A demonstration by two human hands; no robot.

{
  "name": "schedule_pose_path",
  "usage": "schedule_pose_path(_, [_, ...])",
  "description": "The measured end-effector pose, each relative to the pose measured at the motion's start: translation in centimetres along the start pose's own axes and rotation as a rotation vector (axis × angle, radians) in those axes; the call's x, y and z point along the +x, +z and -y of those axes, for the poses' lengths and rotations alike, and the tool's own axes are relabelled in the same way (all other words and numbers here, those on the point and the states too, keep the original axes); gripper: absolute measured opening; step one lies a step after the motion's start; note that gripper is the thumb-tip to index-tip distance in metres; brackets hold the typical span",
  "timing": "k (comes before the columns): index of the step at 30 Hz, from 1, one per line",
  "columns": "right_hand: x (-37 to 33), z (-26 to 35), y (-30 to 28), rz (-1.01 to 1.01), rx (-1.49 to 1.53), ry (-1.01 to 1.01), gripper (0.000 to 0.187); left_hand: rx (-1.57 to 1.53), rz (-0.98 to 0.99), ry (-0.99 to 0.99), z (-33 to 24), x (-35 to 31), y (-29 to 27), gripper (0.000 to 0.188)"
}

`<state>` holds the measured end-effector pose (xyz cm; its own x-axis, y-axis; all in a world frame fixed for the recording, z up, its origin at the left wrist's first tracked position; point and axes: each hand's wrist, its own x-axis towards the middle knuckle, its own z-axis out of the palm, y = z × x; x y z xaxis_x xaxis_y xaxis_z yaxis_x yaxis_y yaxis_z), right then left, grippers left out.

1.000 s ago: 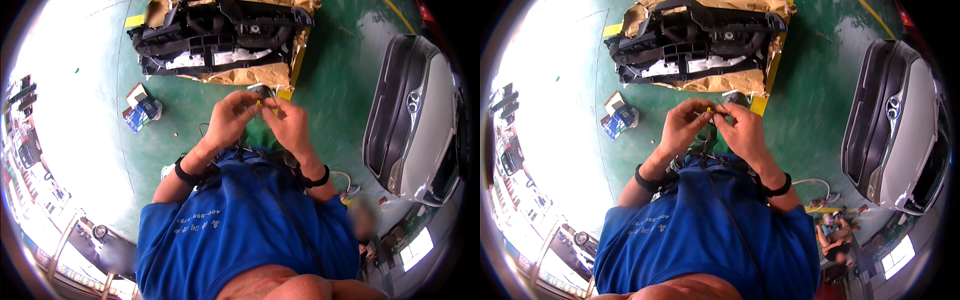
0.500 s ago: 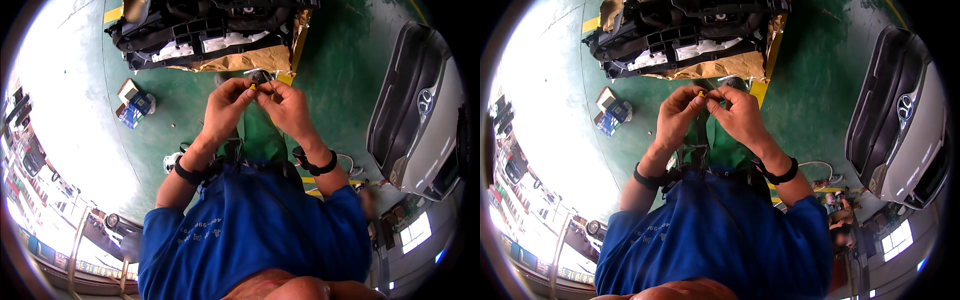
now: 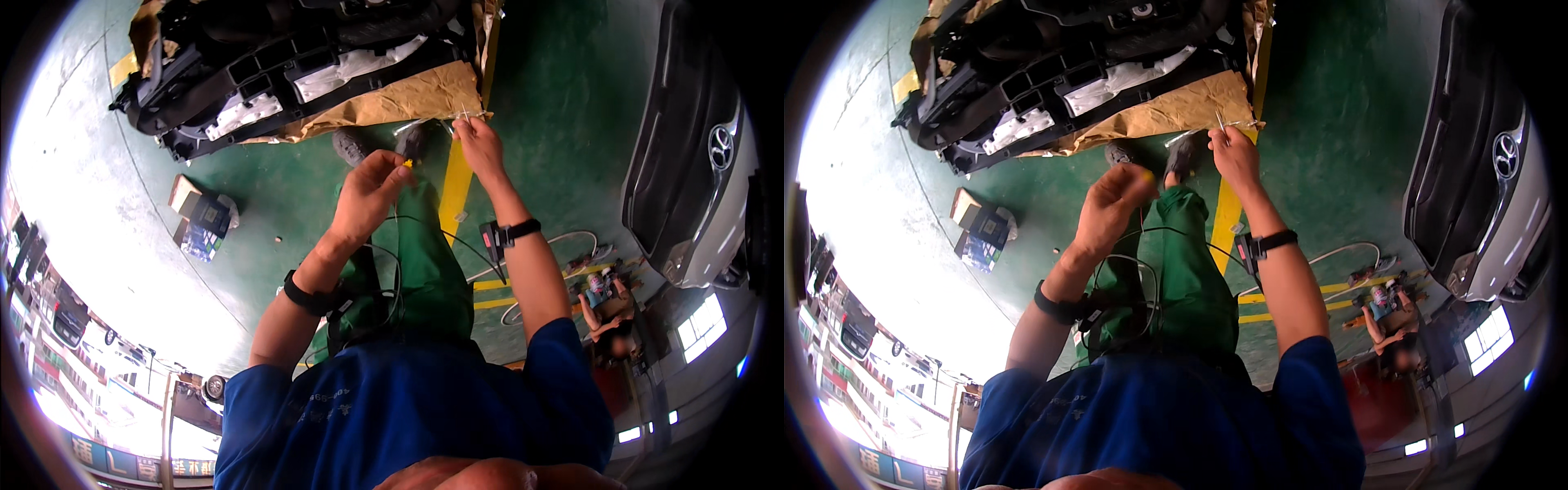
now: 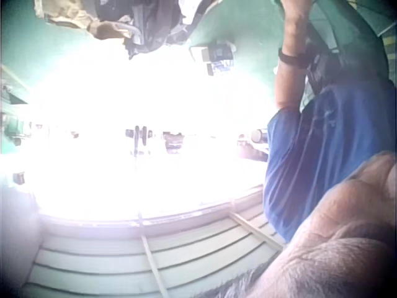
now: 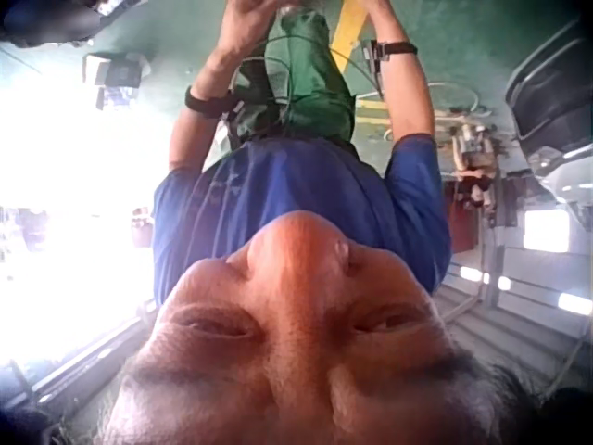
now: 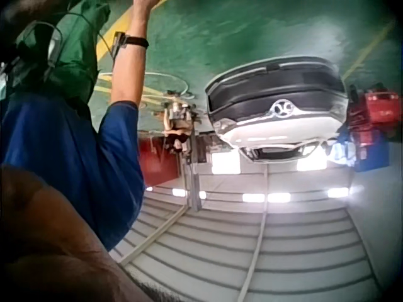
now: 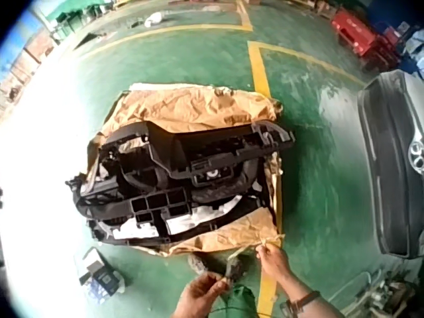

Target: The person attaches components to a large black plastic car part by hand and using a screwdriver while kneeling on a workshop floor.

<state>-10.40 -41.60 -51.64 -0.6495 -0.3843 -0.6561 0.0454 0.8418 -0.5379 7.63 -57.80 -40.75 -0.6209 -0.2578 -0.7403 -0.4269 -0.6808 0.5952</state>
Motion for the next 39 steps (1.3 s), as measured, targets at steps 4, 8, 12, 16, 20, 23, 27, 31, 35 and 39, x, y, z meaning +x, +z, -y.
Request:
schedule_pose_path(4, [8.3,-6.7,5.2,-0.027,-0.196,0.023,0.031,-0.067,-0.019,-0.001,4.0,5.8,-2.2,0.010])
schedule_pose_path(8, [18.6,-15.2,10.7,-0.133,-0.134,-0.285,0.029,-0.088,0.001,0.004,7.6,13.4,-5.0,0.013])
schedule_pose_path(12, [27.0,-21.2,14.0,-0.173,-0.343,-0.409,0.023,-0.051,-0.036,0.119,9.9,20.8,-7.1,0.014])
schedule_pose_path(16, [30.9,-18.3,13.1,-0.437,-0.342,-0.636,0.015,-0.146,-0.069,0.200,11.5,26.5,-9.6,0.013])
schedule_pose_path(20, [38.5,-21.4,8.9,-0.625,-0.180,-0.707,0.032,-0.121,-0.034,0.280,11.2,31.2,-11.9,0.012])
schedule_pose_path(23, [42.5,-22.1,6.8,-0.664,-0.162,-0.538,0.035,-0.025,-0.092,0.351,10.7,33.6,-13.9,0.016])
schedule_pose_path(27, [44.6,-19.3,6.4,-0.641,-0.410,-0.163,0.034,0.071,-0.125,0.367,11.3,33.9,-16.4,0.019])
schedule_pose_path(31, [52.0,-26.2,5.9,-0.727,-0.277,-0.166,0.036,0.089,-0.229,0.314,12.5,34.0,-18.4,0.020])
schedule_pose_path(35, [58.7,-32.6,4.4,-0.712,-0.404,-0.387,0.042,0.116,-0.239,0.310,12.7,35.2,-19.1,0.021])
schedule_pose_path(39, [61.2,-33.4,5.6,-0.729,-0.451,-0.283,0.044,0.192,-0.297,0.306,12.7,36.3,-19.3,0.022])
